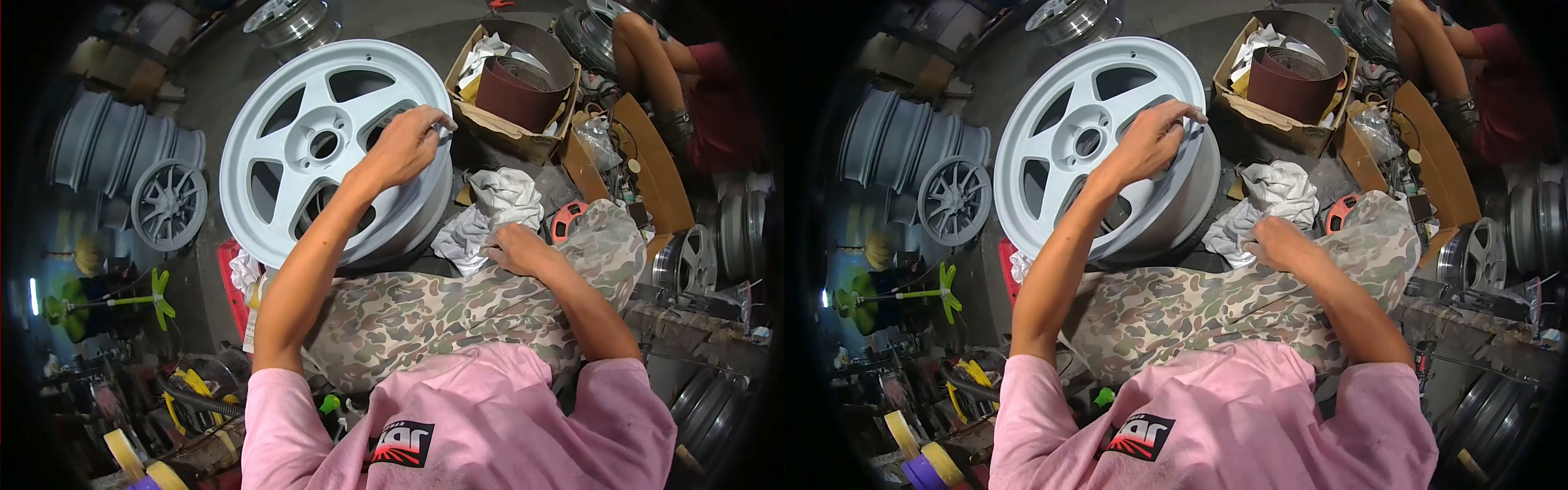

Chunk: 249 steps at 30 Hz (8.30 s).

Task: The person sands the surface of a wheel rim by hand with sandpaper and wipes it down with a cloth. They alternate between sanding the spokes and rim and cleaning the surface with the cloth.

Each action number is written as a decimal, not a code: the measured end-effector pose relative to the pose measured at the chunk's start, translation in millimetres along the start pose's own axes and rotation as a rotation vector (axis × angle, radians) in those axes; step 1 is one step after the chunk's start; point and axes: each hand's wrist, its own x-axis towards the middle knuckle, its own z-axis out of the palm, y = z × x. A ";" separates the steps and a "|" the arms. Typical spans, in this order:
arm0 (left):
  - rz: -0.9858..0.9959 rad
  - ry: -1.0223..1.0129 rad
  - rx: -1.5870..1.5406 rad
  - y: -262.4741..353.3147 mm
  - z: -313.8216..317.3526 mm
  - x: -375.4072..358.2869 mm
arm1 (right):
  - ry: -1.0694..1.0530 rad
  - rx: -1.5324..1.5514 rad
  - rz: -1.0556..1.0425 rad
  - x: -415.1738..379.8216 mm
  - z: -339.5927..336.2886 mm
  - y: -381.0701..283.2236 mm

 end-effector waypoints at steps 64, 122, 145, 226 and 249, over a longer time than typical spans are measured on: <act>0.027 -0.012 0.521 81.3 -3.2 -150.8 | 0.883 -0.381 -0.544 50.9 -52.7 -61.6; -0.255 0.240 0.203 -4.7 -35.8 -85.7 | -0.444 -0.062 0.144 112.9 150.1 94.1; -0.273 0.263 0.300 19.7 -46.4 -80.5 | 0.725 0.122 0.594 183.4 131.3 180.6; -0.081 0.306 0.291 26.4 -63.8 -97.4 | 0.737 0.150 0.756 106.1 98.3 229.7; -0.030 0.318 -0.100 22.2 -5.3 -86.8 | 0.501 0.853 0.131 42.2 -112.0 -44.0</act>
